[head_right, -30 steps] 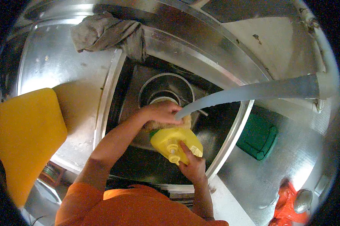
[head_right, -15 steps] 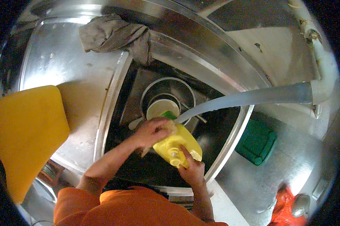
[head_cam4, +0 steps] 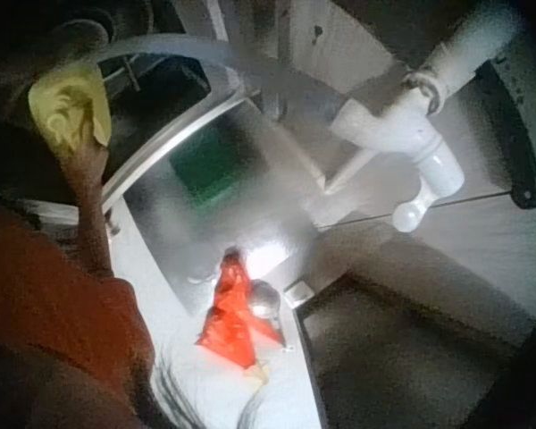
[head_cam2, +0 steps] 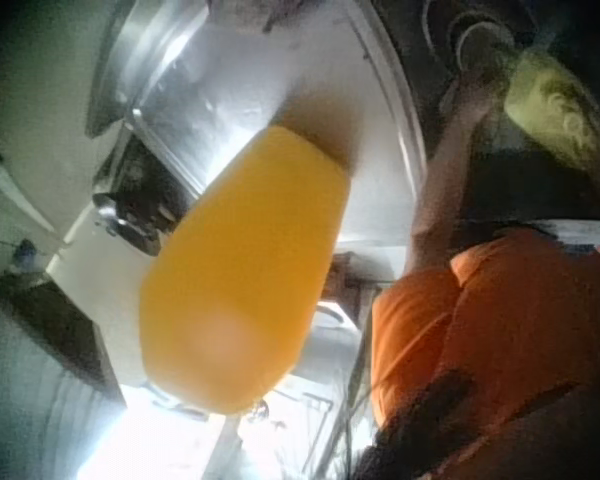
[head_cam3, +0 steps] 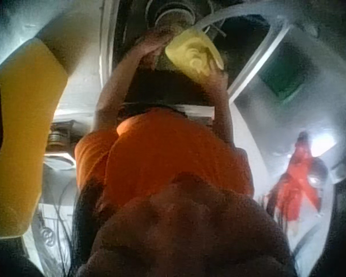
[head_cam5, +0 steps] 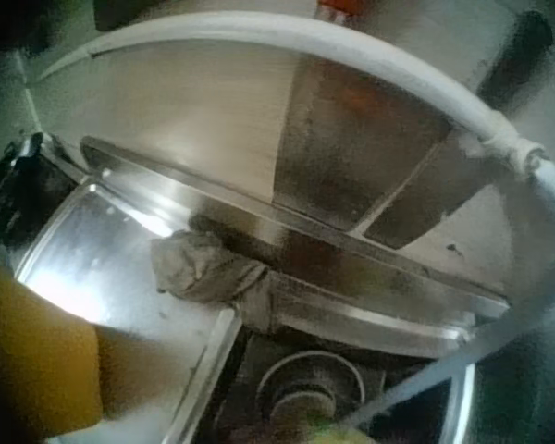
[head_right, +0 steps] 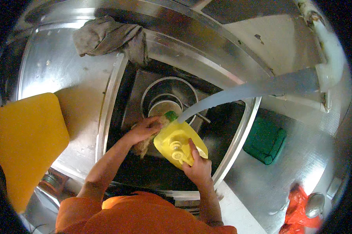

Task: The person washes a yellow plastic container and a metal bowl in a stainless steel sink using a cloth and running water. They scrub the exterior of the container, rinse it, and then scrub and rinse the metal bowl.

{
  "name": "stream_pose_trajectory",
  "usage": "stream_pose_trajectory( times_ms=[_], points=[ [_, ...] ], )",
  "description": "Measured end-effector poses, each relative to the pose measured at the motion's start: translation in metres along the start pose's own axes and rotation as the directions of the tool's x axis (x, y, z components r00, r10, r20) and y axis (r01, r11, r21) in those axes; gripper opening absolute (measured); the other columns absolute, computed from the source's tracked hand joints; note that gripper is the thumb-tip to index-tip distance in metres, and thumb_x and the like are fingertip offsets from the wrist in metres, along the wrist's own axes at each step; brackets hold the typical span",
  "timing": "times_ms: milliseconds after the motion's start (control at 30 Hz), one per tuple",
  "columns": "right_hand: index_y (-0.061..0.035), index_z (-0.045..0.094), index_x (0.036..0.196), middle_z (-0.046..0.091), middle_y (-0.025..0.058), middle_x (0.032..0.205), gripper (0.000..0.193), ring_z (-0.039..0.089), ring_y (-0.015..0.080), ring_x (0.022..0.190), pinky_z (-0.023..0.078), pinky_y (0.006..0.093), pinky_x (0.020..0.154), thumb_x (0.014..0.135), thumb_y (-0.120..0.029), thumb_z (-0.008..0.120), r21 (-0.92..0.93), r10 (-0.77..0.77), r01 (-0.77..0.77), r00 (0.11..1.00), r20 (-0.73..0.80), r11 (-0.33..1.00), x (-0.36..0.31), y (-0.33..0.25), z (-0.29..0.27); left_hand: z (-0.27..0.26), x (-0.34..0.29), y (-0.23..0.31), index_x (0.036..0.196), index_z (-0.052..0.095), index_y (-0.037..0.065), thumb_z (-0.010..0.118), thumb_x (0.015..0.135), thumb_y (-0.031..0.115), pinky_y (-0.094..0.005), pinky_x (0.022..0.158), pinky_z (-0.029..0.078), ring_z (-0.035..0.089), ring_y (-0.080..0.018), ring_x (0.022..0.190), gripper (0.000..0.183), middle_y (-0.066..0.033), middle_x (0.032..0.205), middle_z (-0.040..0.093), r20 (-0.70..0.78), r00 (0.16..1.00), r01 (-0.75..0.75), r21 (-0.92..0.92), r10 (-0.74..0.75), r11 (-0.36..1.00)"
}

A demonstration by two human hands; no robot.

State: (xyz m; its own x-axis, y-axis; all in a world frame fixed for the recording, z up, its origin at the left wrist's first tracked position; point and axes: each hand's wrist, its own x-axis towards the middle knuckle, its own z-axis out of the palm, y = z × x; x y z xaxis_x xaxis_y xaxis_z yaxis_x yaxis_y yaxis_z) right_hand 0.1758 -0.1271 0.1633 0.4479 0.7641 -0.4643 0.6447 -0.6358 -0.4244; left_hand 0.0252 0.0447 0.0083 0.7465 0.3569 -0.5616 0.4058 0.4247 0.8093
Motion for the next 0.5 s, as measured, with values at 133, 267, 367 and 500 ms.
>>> stream_pose_trajectory(
  times_ms=[133,267,367,500],
  points=[
    [-0.0146,0.042,0.141,0.065,0.0204,0.111,0.078,0.067,0.0372,0.090,0.055,0.0432,0.083,0.068,-0.017,0.069,-0.055,-0.024,0.025,1.000,0.017,0.998,0.001,0.001,0.001,-0.007,0.009,0.057,0.118,0.062,0.007,0.068,0.079,0.045,-0.0382,0.089,0.049,0.061,-0.0325,0.105,0.055,-0.0219,0.113,0.062,0.236,0.924,-0.354,0.238,0.300,0.904],
    [-0.0142,0.037,0.144,0.065,0.0223,0.108,0.082,0.067,0.0387,0.086,0.055,0.0448,0.081,0.068,-0.019,0.069,-0.091,-0.030,0.033,0.999,0.029,0.995,0.000,0.000,0.000,0.007,0.050,0.110,0.110,0.064,0.009,0.073,0.076,0.039,-0.0384,0.084,0.049,0.062,-0.0323,0.098,0.046,-0.0176,0.103,0.063,0.627,0.732,-0.625,0.464,0.266,0.628],
    [-0.0149,0.034,0.146,0.065,0.0236,0.106,0.085,0.067,0.0392,0.086,0.055,0.0455,0.080,0.069,-0.020,0.069,-0.023,0.005,-0.005,1.000,-0.003,1.000,0.001,-0.002,-0.001,0.012,0.063,0.117,0.112,0.062,0.009,0.075,0.076,0.036,-0.0370,0.086,0.048,0.060,-0.0290,0.102,0.046,-0.0151,0.109,0.061,0.720,0.667,-0.654,0.442,0.192,0.615],
    [-0.0141,0.033,0.146,0.067,0.0234,0.101,0.087,0.067,0.0391,0.085,0.055,0.0453,0.077,0.068,-0.021,0.070,0.038,0.101,-0.101,0.995,-0.017,0.994,0.005,-0.005,-0.001,-0.006,0.049,0.062,0.125,0.054,0.006,0.072,0.081,0.032,-0.0354,0.096,0.044,0.055,-0.0226,0.112,0.055,-0.0129,0.119,0.058,0.433,0.837,-0.413,0.100,0.334,0.905]
  ],
)
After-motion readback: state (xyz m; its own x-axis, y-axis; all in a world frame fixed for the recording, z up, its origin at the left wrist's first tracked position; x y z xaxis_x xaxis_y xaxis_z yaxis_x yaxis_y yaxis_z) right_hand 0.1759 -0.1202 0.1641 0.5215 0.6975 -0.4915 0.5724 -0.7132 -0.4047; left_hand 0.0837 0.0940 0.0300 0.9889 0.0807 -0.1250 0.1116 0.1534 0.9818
